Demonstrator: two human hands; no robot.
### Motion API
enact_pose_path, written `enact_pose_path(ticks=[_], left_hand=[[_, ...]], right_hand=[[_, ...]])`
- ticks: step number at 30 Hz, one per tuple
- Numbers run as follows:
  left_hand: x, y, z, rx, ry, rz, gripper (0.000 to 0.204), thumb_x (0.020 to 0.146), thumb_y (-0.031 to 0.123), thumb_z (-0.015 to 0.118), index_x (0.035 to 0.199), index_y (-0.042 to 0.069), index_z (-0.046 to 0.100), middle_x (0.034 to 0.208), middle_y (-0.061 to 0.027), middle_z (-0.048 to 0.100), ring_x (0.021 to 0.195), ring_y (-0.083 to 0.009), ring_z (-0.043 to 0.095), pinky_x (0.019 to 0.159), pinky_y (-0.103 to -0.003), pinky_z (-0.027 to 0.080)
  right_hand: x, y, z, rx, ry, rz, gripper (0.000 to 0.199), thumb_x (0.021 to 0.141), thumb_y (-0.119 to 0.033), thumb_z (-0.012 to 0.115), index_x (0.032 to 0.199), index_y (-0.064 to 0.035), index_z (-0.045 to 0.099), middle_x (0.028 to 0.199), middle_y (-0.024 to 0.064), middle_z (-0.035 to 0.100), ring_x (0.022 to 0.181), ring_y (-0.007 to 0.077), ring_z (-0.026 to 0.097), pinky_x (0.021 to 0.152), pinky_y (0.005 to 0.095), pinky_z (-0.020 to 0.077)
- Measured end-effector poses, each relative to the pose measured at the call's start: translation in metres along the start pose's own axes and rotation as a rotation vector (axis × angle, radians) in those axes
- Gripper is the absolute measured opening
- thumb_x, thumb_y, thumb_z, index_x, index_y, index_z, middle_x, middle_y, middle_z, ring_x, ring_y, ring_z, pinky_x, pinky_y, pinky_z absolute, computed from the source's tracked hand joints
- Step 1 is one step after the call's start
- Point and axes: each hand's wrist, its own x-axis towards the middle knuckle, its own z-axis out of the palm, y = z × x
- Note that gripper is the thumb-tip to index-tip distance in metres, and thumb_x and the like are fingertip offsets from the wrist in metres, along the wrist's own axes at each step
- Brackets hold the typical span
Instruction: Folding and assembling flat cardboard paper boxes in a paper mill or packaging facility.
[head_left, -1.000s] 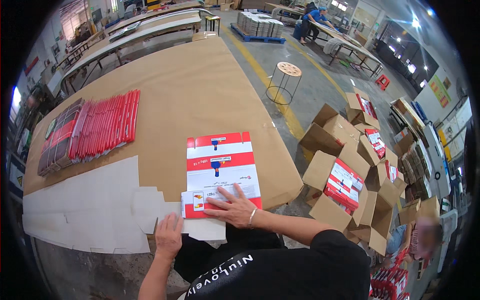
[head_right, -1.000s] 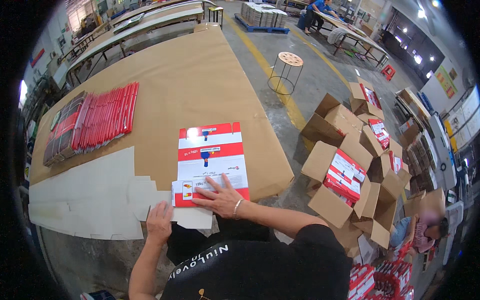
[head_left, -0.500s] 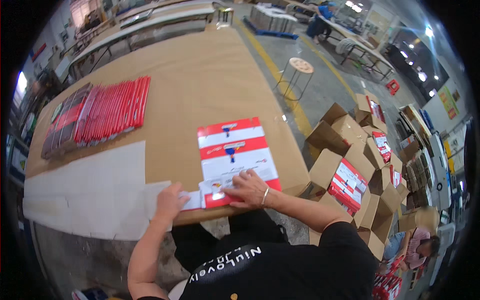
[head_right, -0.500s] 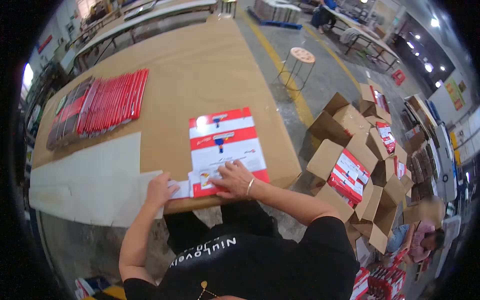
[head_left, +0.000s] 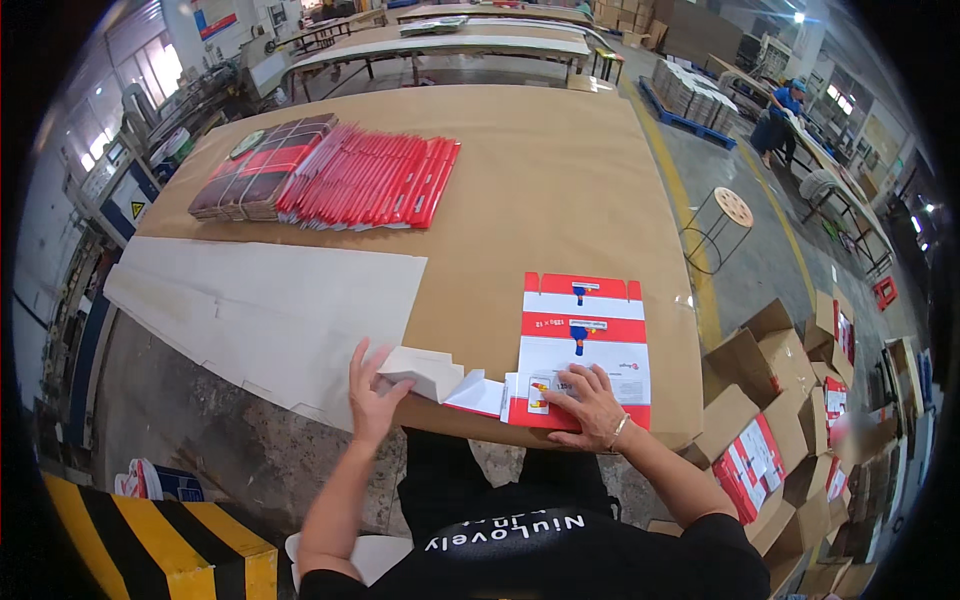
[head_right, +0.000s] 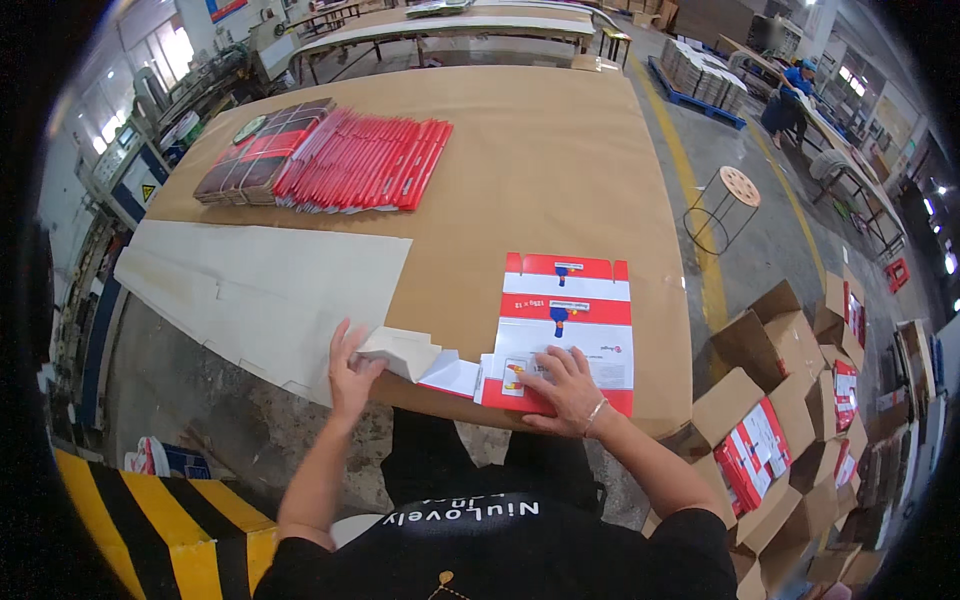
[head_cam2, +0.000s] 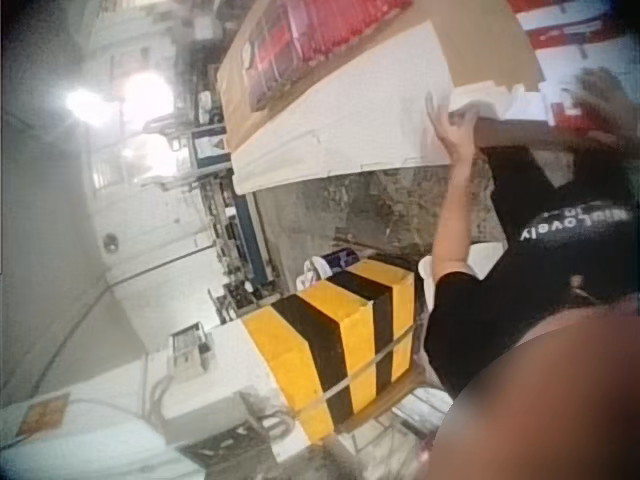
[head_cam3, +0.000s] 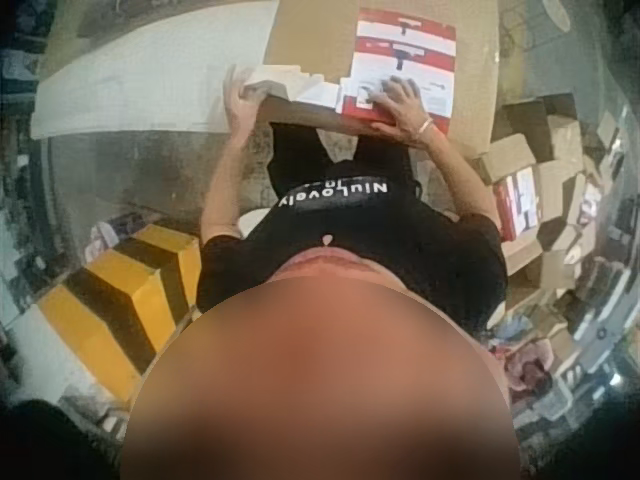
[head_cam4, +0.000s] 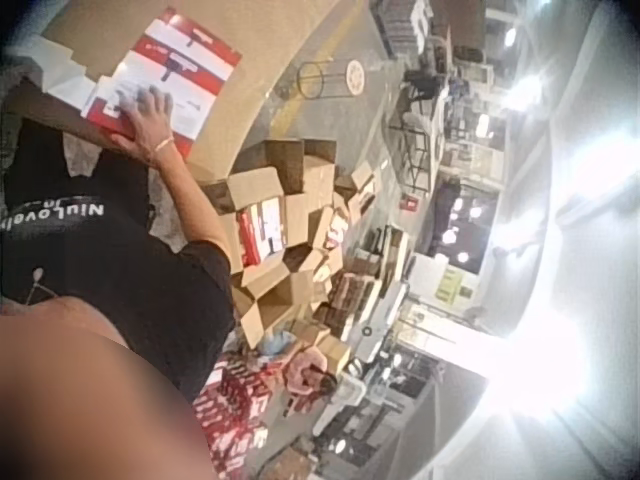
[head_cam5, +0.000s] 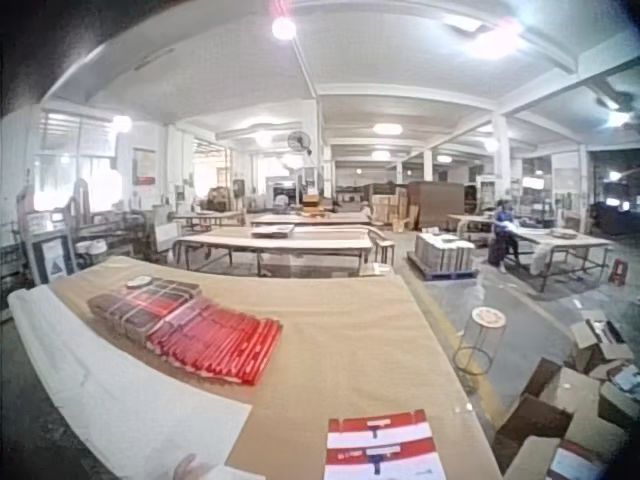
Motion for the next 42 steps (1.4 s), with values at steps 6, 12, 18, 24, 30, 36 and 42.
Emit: enact_pose_path(ticks=[6, 12, 18, 24, 30, 36, 42], left_hand=[[-0.007, -0.013, 0.062, -0.828, 0.524, -0.410, 0.061, 0.094, 0.001, 0.065, 0.146, -0.002, 0.034, 0.132, -0.0096, 0.056, 0.120, -0.0205, 0.056, 0.105, -0.040, 0.045], [0.003, -0.013, 0.104, 0.328, 0.135, 0.455, 0.035, 0.099, 0.011, 0.055, 0.133, 0.004, 0.061, 0.132, -0.0240, 0.060, 0.126, -0.0324, 0.056, 0.107, -0.040, 0.043], [-0.001, 0.009, 0.081, 0.665, -0.617, 0.490, 0.056, 0.094, 0.027, 0.062, 0.148, 0.024, 0.049, 0.158, -0.0213, 0.032, 0.145, -0.0464, 0.027, 0.118, -0.056, 0.025], [-0.008, 0.005, 0.091, 0.808, -0.596, 0.511, 0.057, 0.097, 0.039, 0.058, 0.150, 0.024, 0.045, 0.159, -0.0241, 0.028, 0.143, -0.0501, 0.025, 0.118, -0.060, 0.021], [-0.012, 0.015, 0.097, 0.891, -0.573, 0.440, 0.056, 0.097, 0.040, 0.057, 0.150, 0.027, 0.046, 0.158, -0.0242, 0.029, 0.142, -0.0513, 0.025, 0.116, -0.063, 0.022], [-0.012, 0.029, 0.110, 0.949, -0.563, 0.353, 0.062, 0.093, 0.045, 0.060, 0.151, 0.028, 0.045, 0.157, -0.0256, 0.027, 0.143, -0.0517, 0.021, 0.108, -0.076, 0.018], [0.018, 0.037, 0.153, 1.167, -0.445, 0.134, 0.061, 0.093, 0.045, 0.060, 0.150, 0.027, 0.044, 0.153, -0.0248, 0.032, 0.142, -0.0516, 0.023, 0.101, -0.084, 0.017]], right_hand=[[0.004, 0.007, 0.019, -0.072, -0.009, -0.014, 0.067, 0.086, -0.039, 0.071, 0.146, -0.0225, 0.047, 0.145, 0.0239, 0.041, 0.141, 0.0457, 0.033, 0.115, 0.0657, 0.0216], [0.014, 0.004, 0.003, -0.016, 0.004, -0.074, 0.072, 0.088, -0.017, 0.068, 0.150, -0.0405, 0.041, 0.162, 0.0119, 0.028, 0.146, 0.0432, 0.029, 0.116, 0.0671, 0.0199], [0.011, -0.005, 0.008, -0.089, -0.100, -0.036, 0.066, 0.091, -0.021, 0.067, 0.148, -0.0432, 0.044, 0.162, 0.0108, 0.027, 0.148, 0.0422, 0.024, 0.118, 0.0653, 0.0173], [0.008, -0.008, 0.008, -0.120, -0.124, -0.059, 0.066, 0.091, -0.027, 0.067, 0.148, -0.0474, 0.041, 0.161, 0.0093, 0.027, 0.149, 0.0415, 0.022, 0.119, 0.0657, 0.0140], [0.009, -0.012, 0.010, -0.186, -0.175, -0.022, 0.060, 0.094, -0.031, 0.064, 0.147, -0.0484, 0.042, 0.162, 0.0080, 0.027, 0.149, 0.0406, 0.020, 0.120, 0.0648, 0.0122], [0.014, -0.006, 0.018, -0.151, -0.122, 0.014, 0.059, 0.094, -0.032, 0.064, 0.149, -0.0309, 0.044, 0.160, 0.0082, 0.031, 0.149, 0.0394, 0.021, 0.119, 0.0638, 0.0148], [0.021, 0.003, 0.021, -0.193, -0.068, -0.121, 0.061, 0.090, -0.030, 0.065, 0.147, -0.0261, 0.045, 0.157, 0.0120, 0.036, 0.145, 0.0445, 0.029, 0.114, 0.0685, 0.0209]])
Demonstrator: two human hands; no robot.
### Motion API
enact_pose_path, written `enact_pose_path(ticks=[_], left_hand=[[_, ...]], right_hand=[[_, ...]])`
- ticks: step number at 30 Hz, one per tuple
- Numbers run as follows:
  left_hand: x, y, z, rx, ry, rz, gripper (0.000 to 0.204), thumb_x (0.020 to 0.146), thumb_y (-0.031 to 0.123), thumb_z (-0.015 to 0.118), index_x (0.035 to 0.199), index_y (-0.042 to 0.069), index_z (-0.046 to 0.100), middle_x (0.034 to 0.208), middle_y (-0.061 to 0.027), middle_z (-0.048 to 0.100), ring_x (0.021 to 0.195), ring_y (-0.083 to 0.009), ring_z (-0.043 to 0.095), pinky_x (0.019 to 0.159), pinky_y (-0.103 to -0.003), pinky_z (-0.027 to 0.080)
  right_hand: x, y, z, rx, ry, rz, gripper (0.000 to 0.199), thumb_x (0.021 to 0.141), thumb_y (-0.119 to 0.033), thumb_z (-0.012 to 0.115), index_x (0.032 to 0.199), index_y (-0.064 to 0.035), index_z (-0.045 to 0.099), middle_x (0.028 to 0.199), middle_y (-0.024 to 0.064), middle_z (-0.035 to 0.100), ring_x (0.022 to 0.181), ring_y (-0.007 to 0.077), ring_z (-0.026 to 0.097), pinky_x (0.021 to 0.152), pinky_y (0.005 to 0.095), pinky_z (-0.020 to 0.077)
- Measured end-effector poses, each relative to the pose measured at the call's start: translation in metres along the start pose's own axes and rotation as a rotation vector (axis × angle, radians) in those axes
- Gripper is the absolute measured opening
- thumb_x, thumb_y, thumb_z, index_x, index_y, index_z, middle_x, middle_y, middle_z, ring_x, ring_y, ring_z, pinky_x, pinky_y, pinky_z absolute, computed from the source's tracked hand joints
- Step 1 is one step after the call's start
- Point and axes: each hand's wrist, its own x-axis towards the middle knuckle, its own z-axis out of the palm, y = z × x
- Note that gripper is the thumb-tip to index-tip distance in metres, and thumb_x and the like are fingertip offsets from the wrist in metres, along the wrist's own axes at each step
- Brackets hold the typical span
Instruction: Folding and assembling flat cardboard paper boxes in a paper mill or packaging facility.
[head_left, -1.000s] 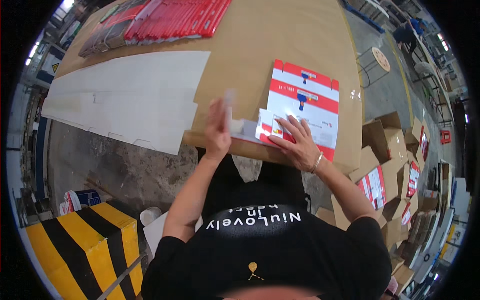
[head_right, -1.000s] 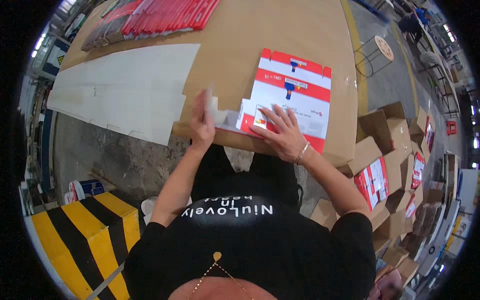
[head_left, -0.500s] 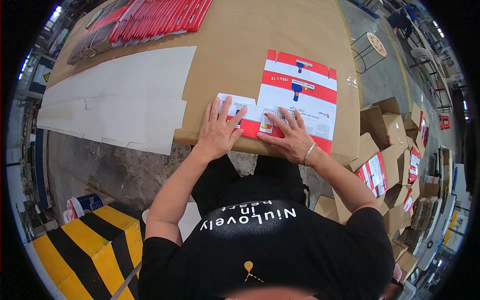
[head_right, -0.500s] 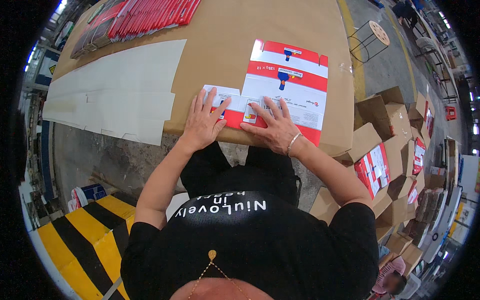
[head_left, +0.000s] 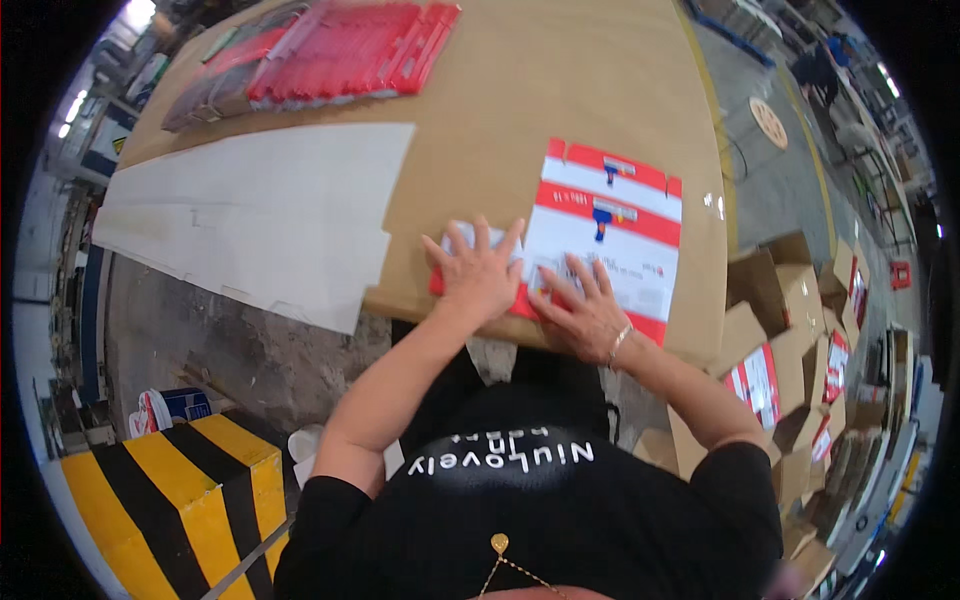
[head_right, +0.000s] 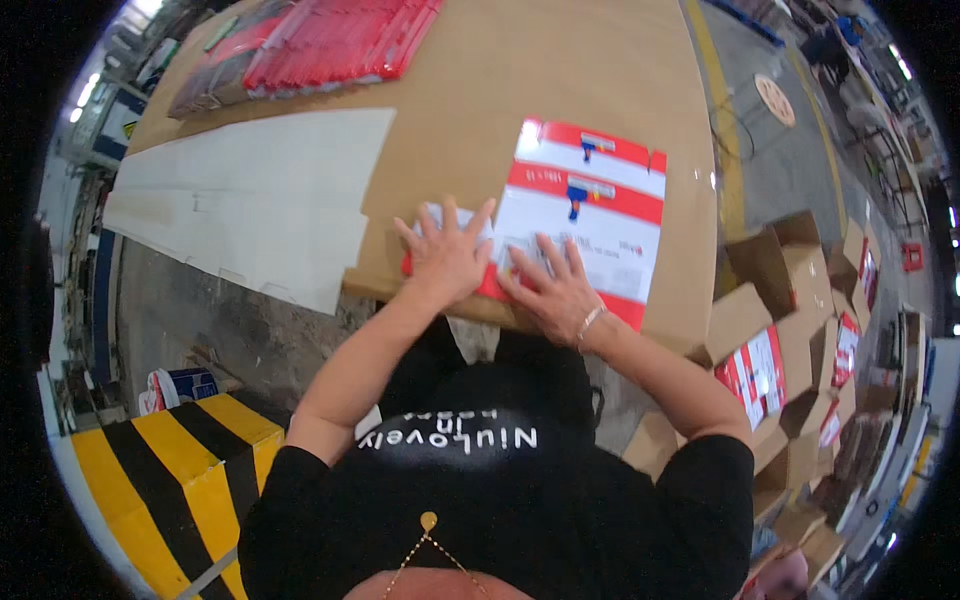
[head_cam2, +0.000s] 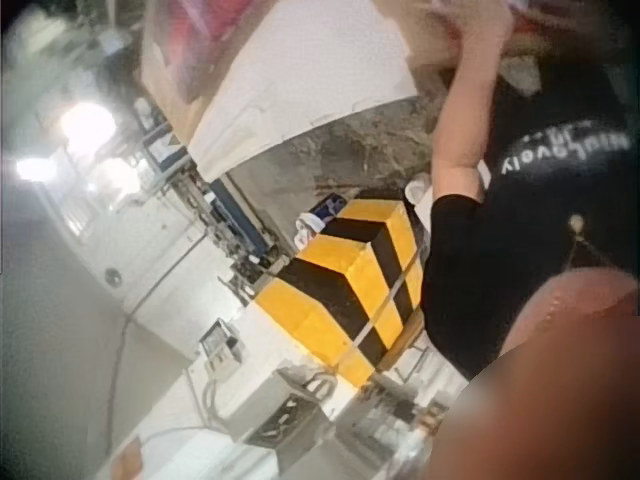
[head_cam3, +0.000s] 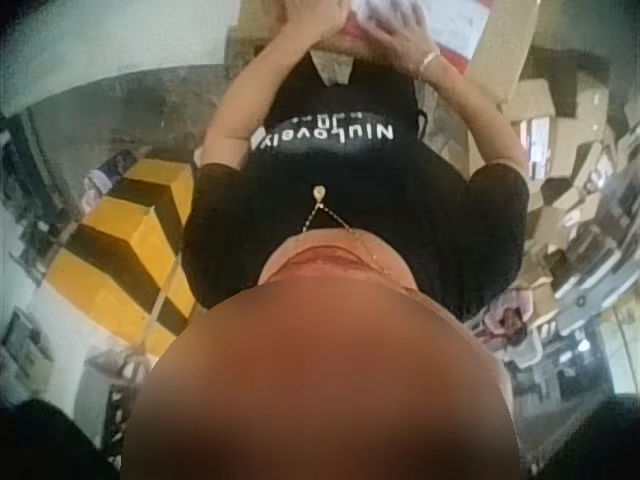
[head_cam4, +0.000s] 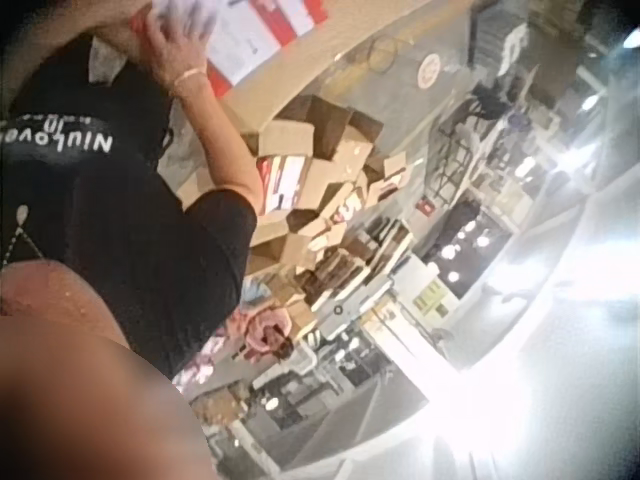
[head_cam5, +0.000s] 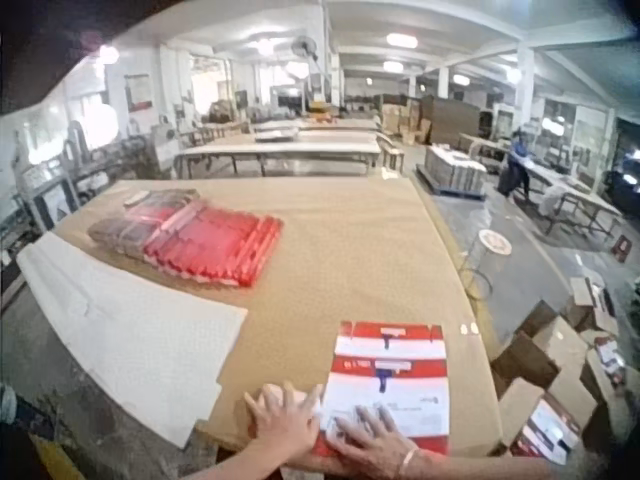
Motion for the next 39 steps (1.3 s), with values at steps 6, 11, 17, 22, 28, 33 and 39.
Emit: enact_pose_path(ticks=[6, 11, 17, 22, 28, 33, 39], left_hand=[[0.009, -0.053, 0.010, -0.350, 0.250, -0.007, 0.059, 0.093, 0.039, 0.062, 0.147, 0.018, 0.048, 0.151, -0.0232, 0.035, 0.139, -0.0489, 0.030, 0.106, -0.076, 0.022], [-0.034, -0.083, 0.024, -0.482, 0.290, 0.133, 0.053, 0.088, 0.027, 0.067, 0.138, 0.013, 0.056, 0.145, -0.0230, 0.042, 0.136, -0.0465, 0.037, 0.113, -0.057, 0.032], [-0.032, -0.085, 0.011, -0.372, 0.240, 0.121, 0.055, 0.082, 0.028, 0.069, 0.135, 0.015, 0.060, 0.142, -0.0199, 0.046, 0.135, -0.0422, 0.040, 0.114, -0.053, 0.035], [-0.040, -0.093, 0.007, -0.391, 0.229, 0.064, 0.055, 0.082, 0.029, 0.070, 0.134, 0.017, 0.061, 0.140, -0.0189, 0.047, 0.135, -0.0405, 0.041, 0.114, -0.054, 0.035], [-0.020, -0.078, 0.008, -0.439, 0.226, 0.154, 0.054, 0.082, 0.030, 0.071, 0.134, 0.017, 0.061, 0.140, -0.0176, 0.047, 0.134, -0.0402, 0.042, 0.114, -0.053, 0.037], [-0.028, -0.082, 0.009, -0.422, 0.219, 0.087, 0.054, 0.083, 0.031, 0.070, 0.135, 0.018, 0.060, 0.141, -0.0164, 0.048, 0.135, -0.0398, 0.041, 0.114, -0.052, 0.035], [-0.039, -0.089, 0.010, -0.416, 0.301, 0.020, 0.059, 0.088, 0.035, 0.065, 0.141, 0.013, 0.054, 0.151, -0.0196, 0.041, 0.140, -0.0439, 0.034, 0.118, -0.056, 0.026]], right_hand=[[0.015, 0.116, -0.005, 0.154, 0.240, 0.433, 0.038, 0.086, -0.014, 0.065, 0.123, -0.0228, 0.070, 0.134, 0.0172, 0.059, 0.131, 0.0407, 0.050, 0.109, 0.0497, 0.0409], [0.036, 0.246, -0.033, 1.297, 0.345, 0.790, 0.080, 0.087, -0.006, 0.075, 0.156, -0.0130, 0.034, 0.110, 0.0149, 0.069, 0.091, 0.0161, 0.068, 0.077, 0.0306, 0.0571], [0.170, 0.314, -0.033, 1.069, 0.133, 0.628, 0.083, 0.081, -0.013, 0.082, 0.152, -0.0063, 0.039, 0.104, 0.0144, 0.073, 0.085, 0.0164, 0.069, 0.081, 0.0322, 0.0566], [0.400, 0.251, 0.054, 1.021, 0.448, 0.579, 0.072, 0.084, -0.021, 0.078, 0.143, 0.0028, 0.044, 0.110, 0.0158, 0.073, 0.093, 0.0262, 0.071, 0.084, 0.0379, 0.0586], [0.492, 0.216, 0.074, 0.553, 0.420, 0.661, 0.044, 0.096, -0.027, 0.059, 0.137, -0.0090, 0.058, 0.098, 0.0212, 0.072, 0.082, 0.0321, 0.072, 0.076, 0.0430, 0.0570], [0.408, 0.162, 0.086, 0.799, 0.426, 0.447, 0.036, 0.098, -0.023, 0.052, 0.128, -0.0096, 0.065, 0.087, 0.0176, 0.072, 0.073, 0.0293, 0.070, 0.070, 0.0405, 0.0556], [0.181, 0.085, 0.040, 0.889, 0.256, 0.323, 0.028, 0.096, -0.020, 0.056, 0.115, -0.0083, 0.072, 0.086, 0.0165, 0.071, 0.077, 0.0248, 0.069, 0.071, 0.0379, 0.0543]])
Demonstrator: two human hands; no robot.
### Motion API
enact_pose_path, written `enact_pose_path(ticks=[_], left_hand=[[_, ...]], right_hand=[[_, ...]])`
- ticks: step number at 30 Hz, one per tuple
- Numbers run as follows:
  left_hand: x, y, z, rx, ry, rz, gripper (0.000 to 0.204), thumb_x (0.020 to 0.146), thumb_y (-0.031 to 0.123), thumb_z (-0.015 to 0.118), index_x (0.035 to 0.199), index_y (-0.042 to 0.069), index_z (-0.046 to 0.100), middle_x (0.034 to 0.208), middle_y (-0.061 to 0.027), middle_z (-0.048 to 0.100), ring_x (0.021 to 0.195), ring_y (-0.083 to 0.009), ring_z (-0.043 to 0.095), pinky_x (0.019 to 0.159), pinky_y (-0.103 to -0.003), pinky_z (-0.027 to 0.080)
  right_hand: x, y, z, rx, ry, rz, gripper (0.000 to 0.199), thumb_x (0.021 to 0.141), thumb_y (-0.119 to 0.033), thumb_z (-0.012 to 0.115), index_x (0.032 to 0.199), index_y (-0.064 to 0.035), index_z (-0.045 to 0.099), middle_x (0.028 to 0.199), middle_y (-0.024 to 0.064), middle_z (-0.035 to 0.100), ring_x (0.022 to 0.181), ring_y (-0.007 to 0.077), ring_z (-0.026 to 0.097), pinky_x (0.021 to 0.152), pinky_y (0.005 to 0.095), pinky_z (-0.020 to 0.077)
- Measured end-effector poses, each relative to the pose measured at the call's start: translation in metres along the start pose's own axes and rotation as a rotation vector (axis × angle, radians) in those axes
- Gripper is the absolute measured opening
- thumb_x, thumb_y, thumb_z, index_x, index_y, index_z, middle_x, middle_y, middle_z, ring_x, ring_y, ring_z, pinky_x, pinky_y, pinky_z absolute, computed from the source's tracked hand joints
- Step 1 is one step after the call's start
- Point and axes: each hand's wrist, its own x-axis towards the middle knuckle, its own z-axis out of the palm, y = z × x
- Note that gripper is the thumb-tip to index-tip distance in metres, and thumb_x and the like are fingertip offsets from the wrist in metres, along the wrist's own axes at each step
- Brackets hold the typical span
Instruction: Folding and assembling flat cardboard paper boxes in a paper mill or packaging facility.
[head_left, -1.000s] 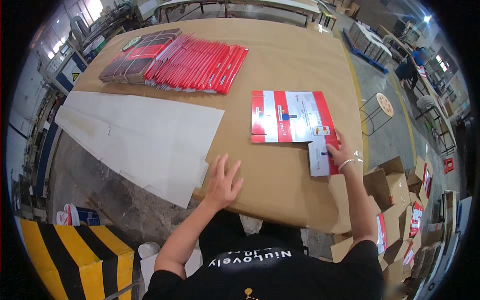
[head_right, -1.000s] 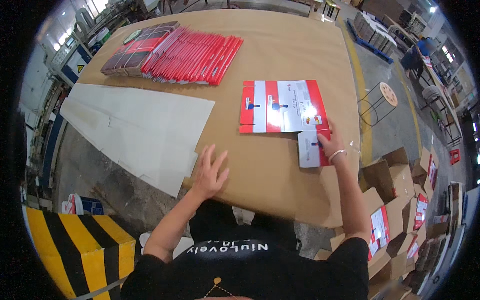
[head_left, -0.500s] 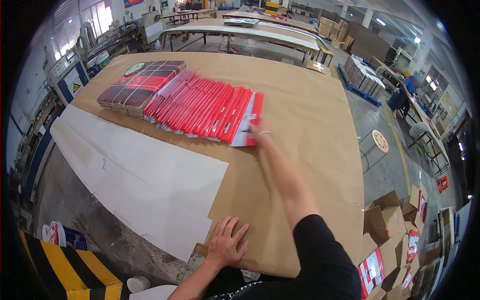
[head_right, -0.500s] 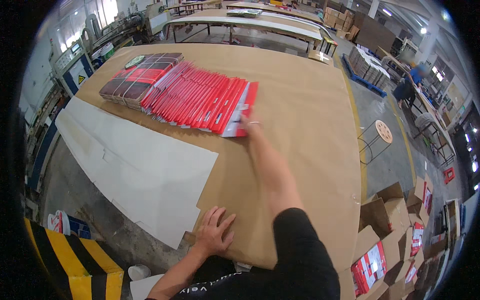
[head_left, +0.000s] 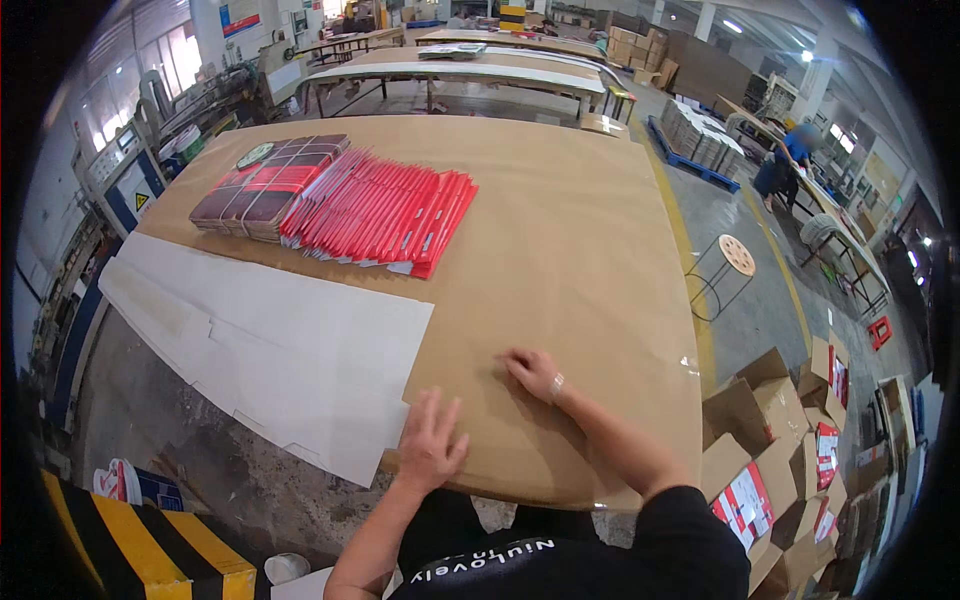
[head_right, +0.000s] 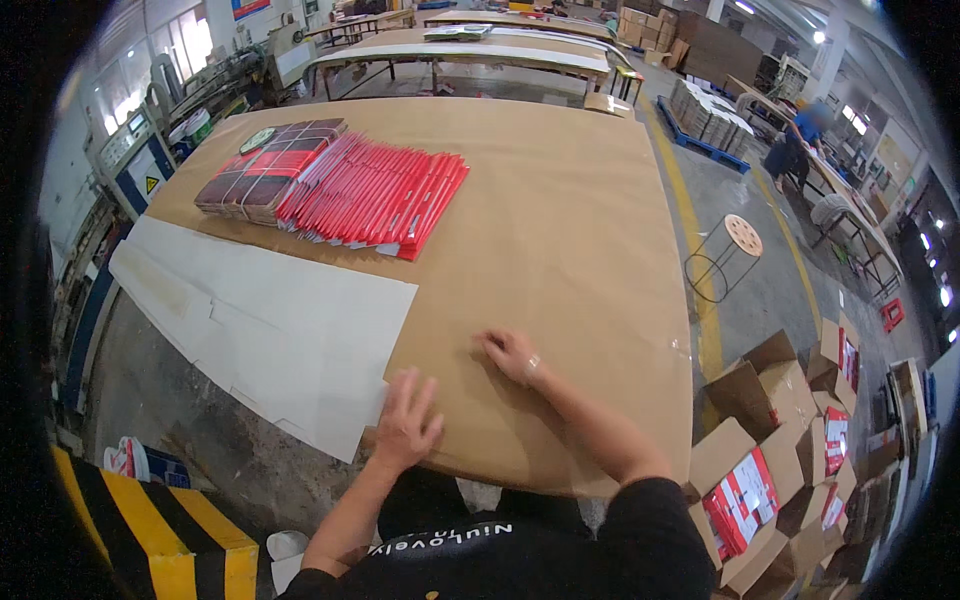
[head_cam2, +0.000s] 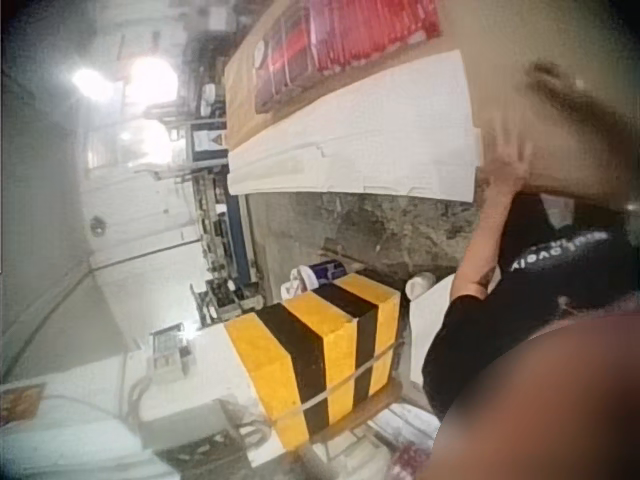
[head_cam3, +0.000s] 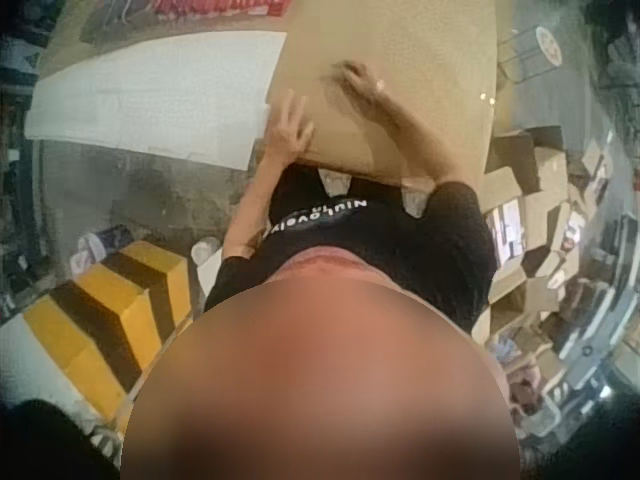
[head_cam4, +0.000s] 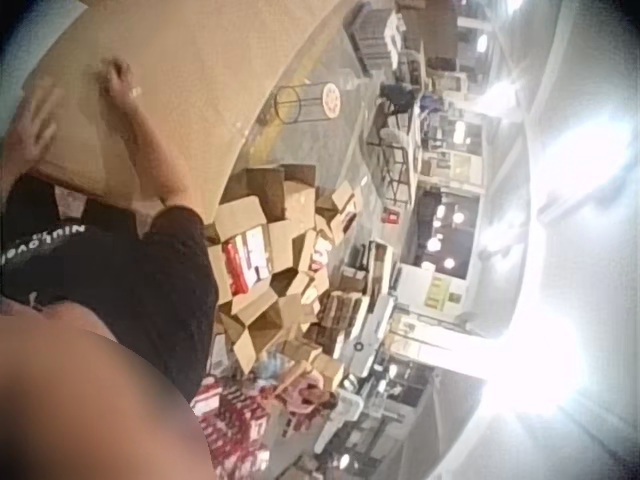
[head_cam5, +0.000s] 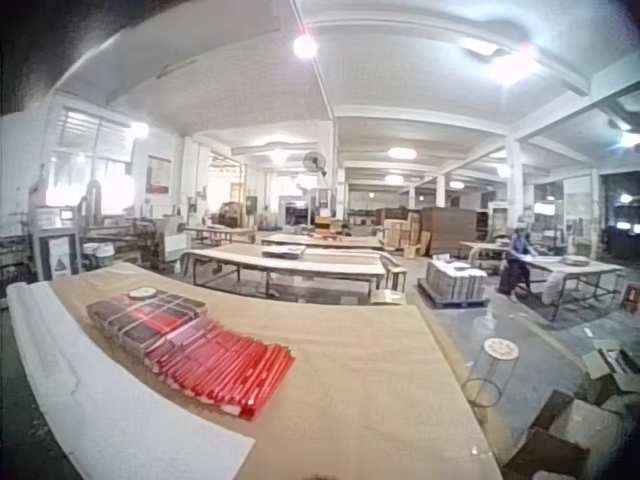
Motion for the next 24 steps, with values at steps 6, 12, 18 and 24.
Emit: enact_pose_path(ticks=[6, 12, 18, 24], left_hand=[[-0.013, -0.013, -0.023, 0.280, -0.148, -0.298, 0.068, 0.091, 0.048, 0.061, 0.150, 0.018, 0.045, 0.158, -0.0191, 0.036, 0.147, -0.0464, 0.023, 0.116, -0.067, 0.010], [0.002, 0.081, 0.020, -0.251, -0.564, 0.073, 0.072, 0.092, 0.060, 0.055, 0.153, 0.023, 0.041, 0.160, -0.0132, 0.035, 0.148, -0.0458, 0.021, 0.113, -0.072, 0.009], [-0.005, 0.067, 0.011, 0.208, 0.049, 0.013, 0.073, 0.096, 0.063, 0.048, 0.156, 0.023, 0.036, 0.162, -0.0212, 0.027, 0.147, -0.0448, 0.026, 0.111, -0.073, 0.016], [0.000, 0.105, 0.031, -0.199, -0.658, 0.111, 0.084, 0.094, 0.066, 0.049, 0.160, 0.021, 0.024, 0.165, -0.0211, 0.016, 0.151, -0.0465, 0.015, 0.118, -0.063, 0.015]], right_hand=[[-0.186, -0.041, -0.049, 0.061, -0.005, 0.351, 0.032, 0.093, -0.019, 0.064, 0.122, -0.0100, 0.069, 0.114, 0.0159, 0.070, 0.096, 0.0261, 0.069, 0.086, 0.0374, 0.0545], [-0.243, -0.087, -0.017, -0.833, -0.328, -0.242, 0.094, 0.071, -0.044, 0.084, 0.153, -0.0293, 0.040, 0.149, 0.0113, 0.043, 0.144, 0.0346, 0.033, 0.117, 0.0605, 0.0202], [-0.275, -0.077, -0.029, -0.694, -0.056, -0.115, 0.089, 0.073, -0.038, 0.083, 0.151, -0.0221, 0.042, 0.153, 0.0124, 0.039, 0.146, 0.0350, 0.032, 0.118, 0.0584, 0.0226], [-0.255, -0.050, -0.002, -0.690, -0.025, -0.302, 0.073, 0.070, -0.029, 0.083, 0.137, -0.0198, 0.057, 0.145, 0.0139, 0.046, 0.135, 0.0362, 0.044, 0.115, 0.0546, 0.0329]])
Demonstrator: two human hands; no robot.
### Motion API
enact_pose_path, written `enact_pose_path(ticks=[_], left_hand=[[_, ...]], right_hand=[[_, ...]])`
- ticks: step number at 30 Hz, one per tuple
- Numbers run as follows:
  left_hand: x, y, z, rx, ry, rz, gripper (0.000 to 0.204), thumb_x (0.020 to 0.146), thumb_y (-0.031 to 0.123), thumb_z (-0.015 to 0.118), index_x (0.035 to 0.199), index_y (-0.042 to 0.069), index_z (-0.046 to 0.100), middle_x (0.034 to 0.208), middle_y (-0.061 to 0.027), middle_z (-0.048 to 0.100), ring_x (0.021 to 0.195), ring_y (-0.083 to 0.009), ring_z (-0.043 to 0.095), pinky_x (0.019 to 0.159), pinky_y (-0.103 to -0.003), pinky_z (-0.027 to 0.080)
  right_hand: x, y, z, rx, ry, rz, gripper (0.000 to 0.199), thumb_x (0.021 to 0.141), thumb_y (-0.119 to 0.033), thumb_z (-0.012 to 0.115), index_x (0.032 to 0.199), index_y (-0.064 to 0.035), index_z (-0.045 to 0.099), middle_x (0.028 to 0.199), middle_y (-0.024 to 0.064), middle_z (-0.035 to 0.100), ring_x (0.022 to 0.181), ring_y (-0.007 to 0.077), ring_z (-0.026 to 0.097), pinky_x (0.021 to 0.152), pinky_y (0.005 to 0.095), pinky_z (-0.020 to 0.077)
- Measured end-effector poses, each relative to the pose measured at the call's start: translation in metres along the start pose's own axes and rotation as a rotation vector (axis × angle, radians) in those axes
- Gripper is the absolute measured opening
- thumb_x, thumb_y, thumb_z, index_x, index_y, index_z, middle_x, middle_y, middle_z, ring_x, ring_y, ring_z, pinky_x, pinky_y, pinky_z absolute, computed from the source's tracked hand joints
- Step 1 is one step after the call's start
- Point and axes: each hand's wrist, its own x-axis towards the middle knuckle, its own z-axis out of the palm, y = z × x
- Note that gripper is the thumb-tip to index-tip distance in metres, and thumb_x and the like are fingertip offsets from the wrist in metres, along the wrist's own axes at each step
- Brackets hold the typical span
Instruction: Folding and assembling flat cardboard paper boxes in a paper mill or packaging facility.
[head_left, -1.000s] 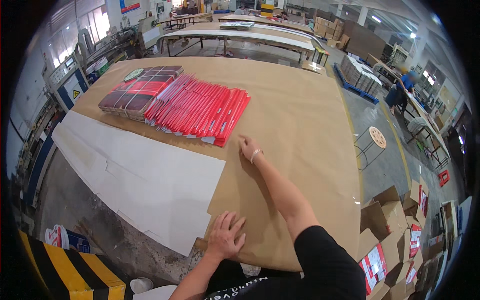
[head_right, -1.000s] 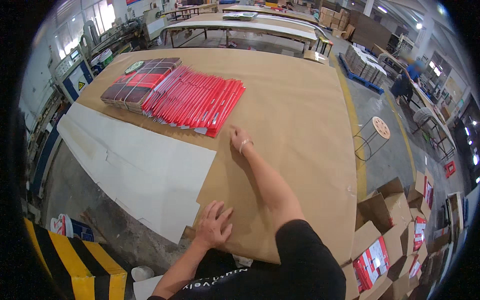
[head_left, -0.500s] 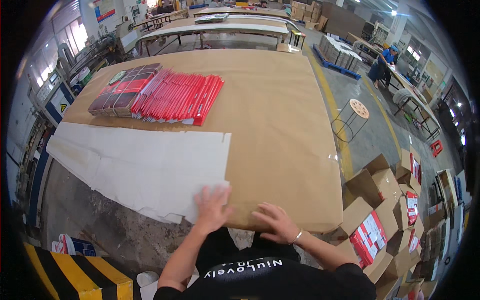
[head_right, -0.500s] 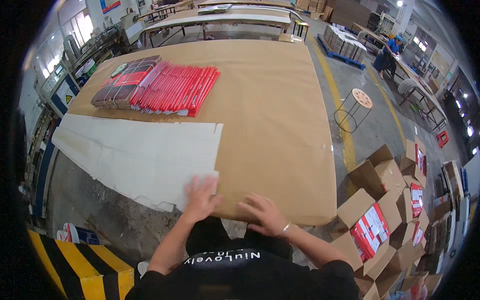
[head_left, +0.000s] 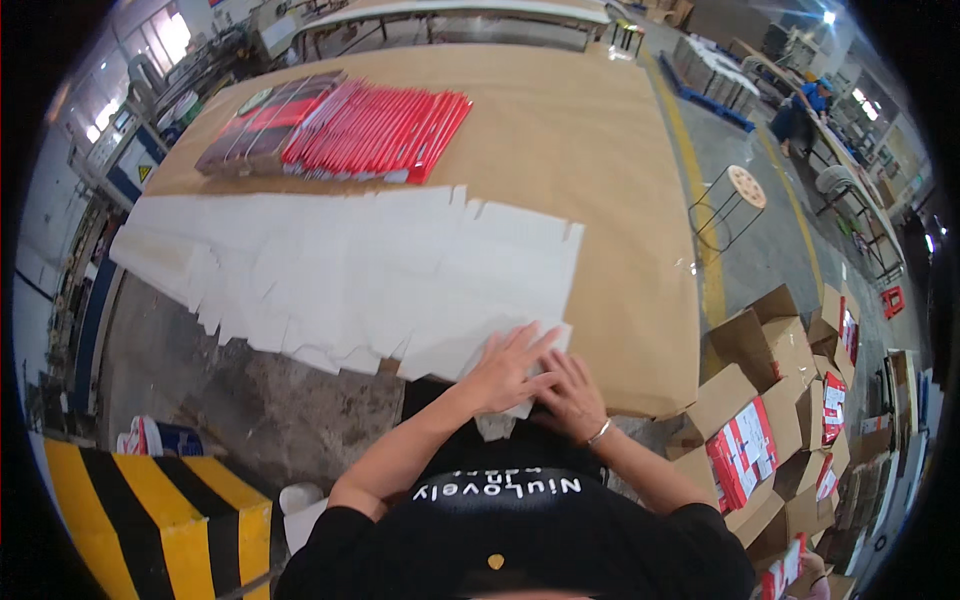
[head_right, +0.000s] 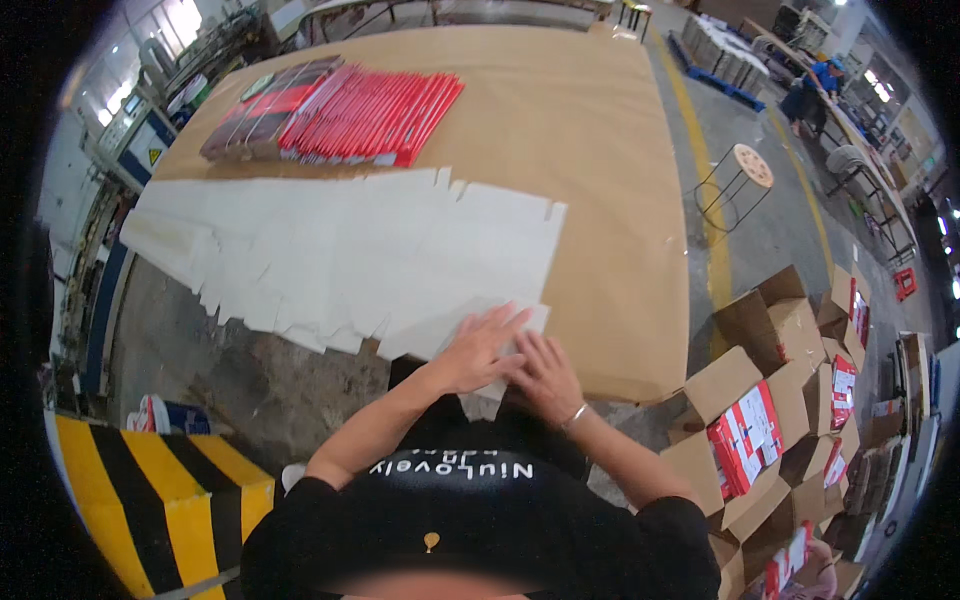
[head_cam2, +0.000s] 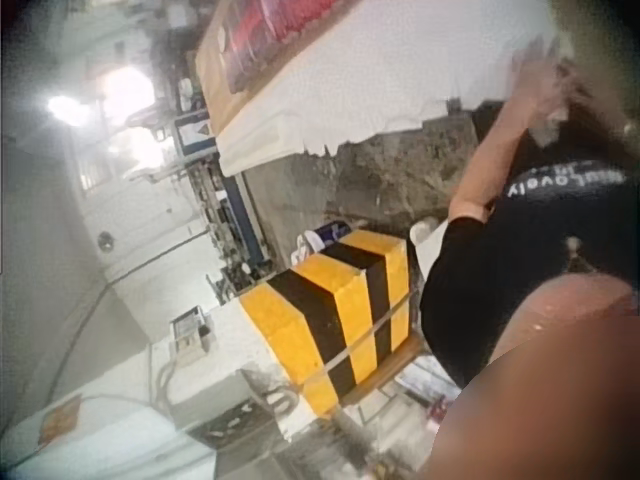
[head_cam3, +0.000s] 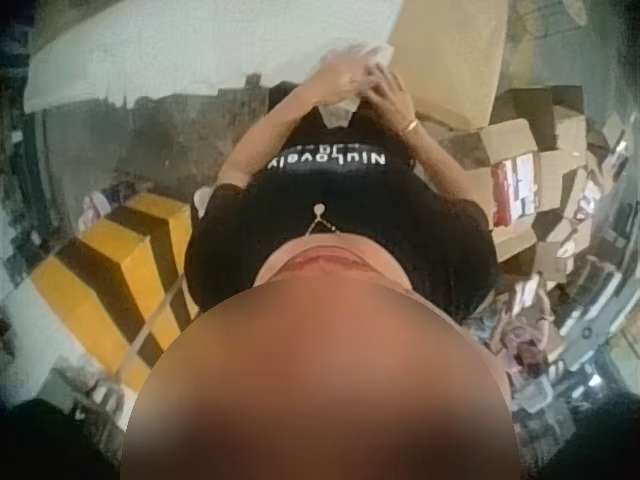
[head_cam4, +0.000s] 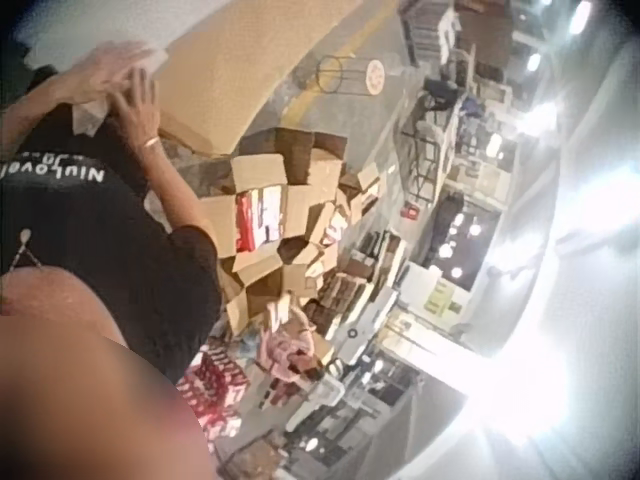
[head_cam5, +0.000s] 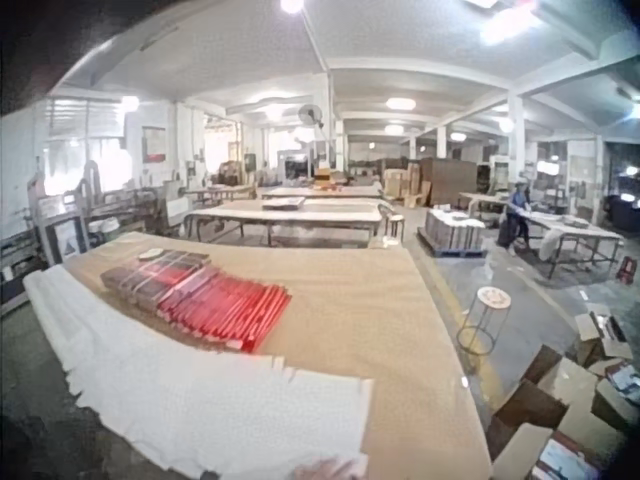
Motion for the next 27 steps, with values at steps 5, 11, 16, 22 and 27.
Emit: enact_pose_path(ticks=[5, 11, 16, 22, 27], left_hand=[[-0.018, -0.008, -0.031, 0.103, 0.081, 0.206, 0.102, 0.080, 0.074, 0.063, 0.159, 0.021, 0.027, 0.163, -0.0269, 0.017, 0.148, -0.0505, 0.017, 0.119, -0.061, 0.016], [-0.014, -0.003, -0.001, 0.333, 0.107, 0.390, 0.091, 0.068, 0.036, 0.086, 0.149, 0.024, 0.047, 0.157, -0.0192, 0.033, 0.142, -0.0425, 0.033, 0.114, -0.055, 0.031], [0.025, -0.009, 0.015, -0.067, -0.026, 0.109, 0.043, 0.076, 0.027, 0.081, 0.116, 0.018, 0.069, 0.121, -0.0037, 0.061, 0.108, -0.0250, 0.056, 0.084, -0.046, 0.043], [0.014, 0.025, 0.049, 0.361, 0.373, 0.178, 0.049, 0.076, 0.031, 0.081, 0.121, 0.017, 0.067, 0.126, -0.0048, 0.058, 0.106, -0.0269, 0.055, 0.083, -0.045, 0.041], [-0.005, 0.042, 0.017, 0.522, 0.308, 0.462, 0.061, 0.075, 0.026, 0.081, 0.133, 0.019, 0.060, 0.132, -0.0081, 0.057, 0.112, -0.0324, 0.054, 0.087, -0.044, 0.046]], right_hand=[[-0.055, 0.031, -0.028, -0.146, 0.298, 0.152, 0.048, 0.075, -0.011, 0.067, 0.123, -0.0178, 0.070, 0.117, 0.0107, 0.059, 0.116, 0.0332, 0.057, 0.105, 0.0533, 0.0426], [-0.104, 0.039, -0.064, -0.278, 0.309, 0.332, 0.038, 0.080, -0.014, 0.066, 0.117, -0.0166, 0.072, 0.115, 0.0101, 0.062, 0.112, 0.0305, 0.060, 0.107, 0.0528, 0.0390], [-0.133, 0.049, -0.056, 0.028, 0.455, 0.770, 0.044, 0.072, -0.018, 0.082, 0.112, -0.0111, 0.068, 0.108, 0.0095, 0.068, 0.112, 0.0322, 0.061, 0.098, 0.0469, 0.0399], [-0.042, 0.027, -0.091, -0.354, 0.471, 0.796, 0.055, 0.072, -0.020, 0.083, 0.124, -0.0108, 0.065, 0.118, 0.0087, 0.064, 0.111, 0.0338, 0.059, 0.104, 0.0462, 0.0404], [-0.028, 0.023, -0.040, -0.050, 0.251, 0.249, 0.052, 0.078, -0.025, 0.080, 0.127, -0.0200, 0.064, 0.119, 0.0016, 0.060, 0.116, 0.0247, 0.055, 0.111, 0.0512, 0.0306]])
